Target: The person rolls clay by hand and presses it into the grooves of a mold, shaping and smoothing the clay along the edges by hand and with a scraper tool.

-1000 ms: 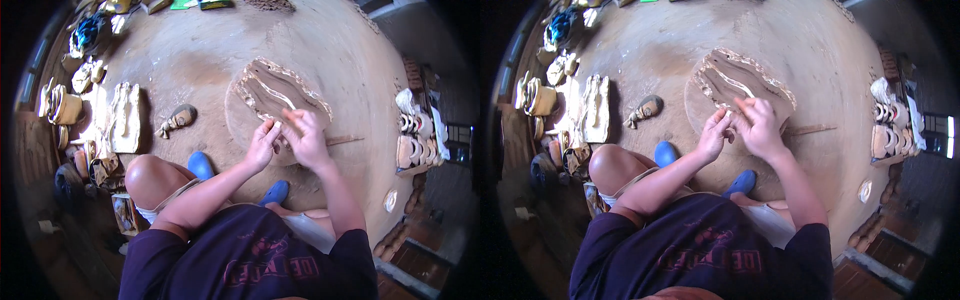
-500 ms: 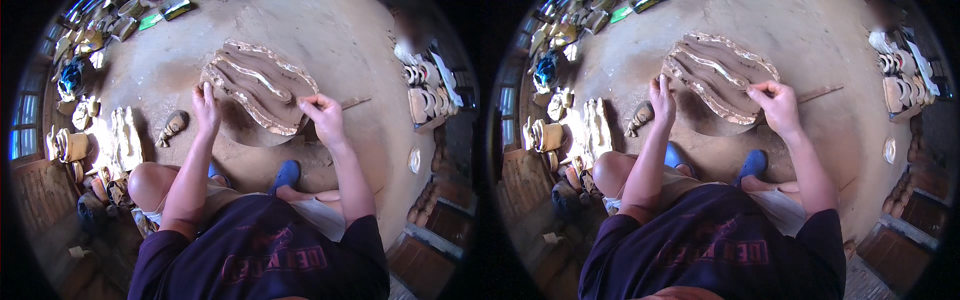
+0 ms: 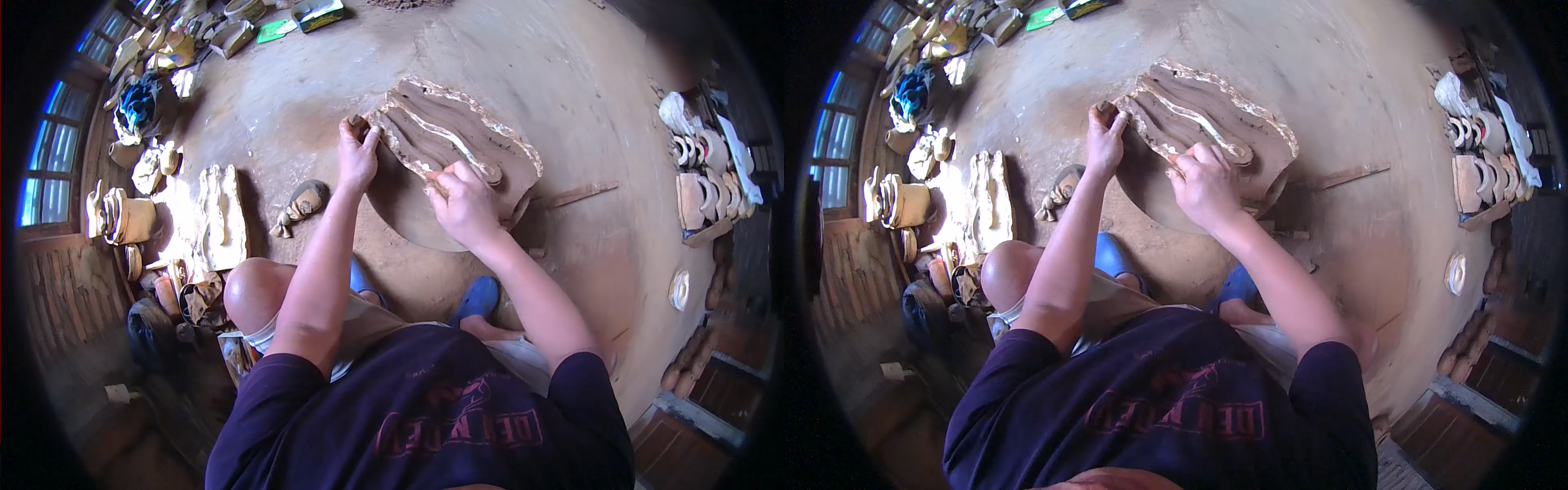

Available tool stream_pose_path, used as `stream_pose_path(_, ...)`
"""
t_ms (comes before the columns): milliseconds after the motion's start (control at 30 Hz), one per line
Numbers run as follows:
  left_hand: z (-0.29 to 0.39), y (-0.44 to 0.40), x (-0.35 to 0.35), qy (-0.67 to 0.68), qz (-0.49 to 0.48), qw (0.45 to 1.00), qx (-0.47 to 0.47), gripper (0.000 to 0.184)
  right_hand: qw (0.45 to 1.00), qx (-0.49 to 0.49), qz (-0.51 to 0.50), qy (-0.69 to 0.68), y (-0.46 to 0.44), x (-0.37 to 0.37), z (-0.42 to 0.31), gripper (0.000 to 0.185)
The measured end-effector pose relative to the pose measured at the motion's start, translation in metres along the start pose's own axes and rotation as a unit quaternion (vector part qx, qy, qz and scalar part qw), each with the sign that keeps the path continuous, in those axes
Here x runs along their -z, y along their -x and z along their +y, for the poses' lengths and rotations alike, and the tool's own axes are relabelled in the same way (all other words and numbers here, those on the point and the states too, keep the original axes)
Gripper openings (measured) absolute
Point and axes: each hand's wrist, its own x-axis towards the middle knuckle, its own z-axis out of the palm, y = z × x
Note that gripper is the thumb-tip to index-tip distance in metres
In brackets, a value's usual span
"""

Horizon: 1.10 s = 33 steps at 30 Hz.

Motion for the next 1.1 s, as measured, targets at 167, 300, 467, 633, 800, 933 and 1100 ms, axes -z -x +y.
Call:
stream_pose_path(167,0.009,0.009,0.018,-0.016,0.017,0.999,0.047,0.038,0.998,0.031,-0.001,0.052,-0.008,-0.033,0.003,0.014)
stream_pose_path(300,0.032,0.019,0.032,-0.110,0.029,0.992,0.051,0.043,0.993,0.080,0.012,0.091,-0.011,-0.033,-0.004,0.010)
stream_pose_path(467,0.024,0.037,0.027,-0.211,0.063,0.975,0.023,0.047,0.989,0.031,0.098,0.102,-0.006,0.015,0.047,0.009)
stream_pose_path(633,0.014,0.072,0.017,-0.114,0.095,0.982,0.116,0.047,0.909,-0.283,0.185,0.246,0.051,0.076,0.194,0.028)
stream_pose_path(800,0.042,0.118,0.015,-0.017,0.036,0.982,0.186,0.051,0.878,-0.380,-0.230,0.179,0.200,0.004,0.301,0.031)
stream_pose_path(933,0.044,0.159,0.009,-0.084,-0.021,0.989,0.119,0.070,0.846,-0.403,-0.300,0.179,0.240,-0.062,0.274,0.042)
stream_pose_path(1100,0.019,0.175,0.011,-0.063,-0.043,0.993,0.090,0.077,0.854,-0.379,-0.342,0.098,0.239,-0.081,0.275,0.053)
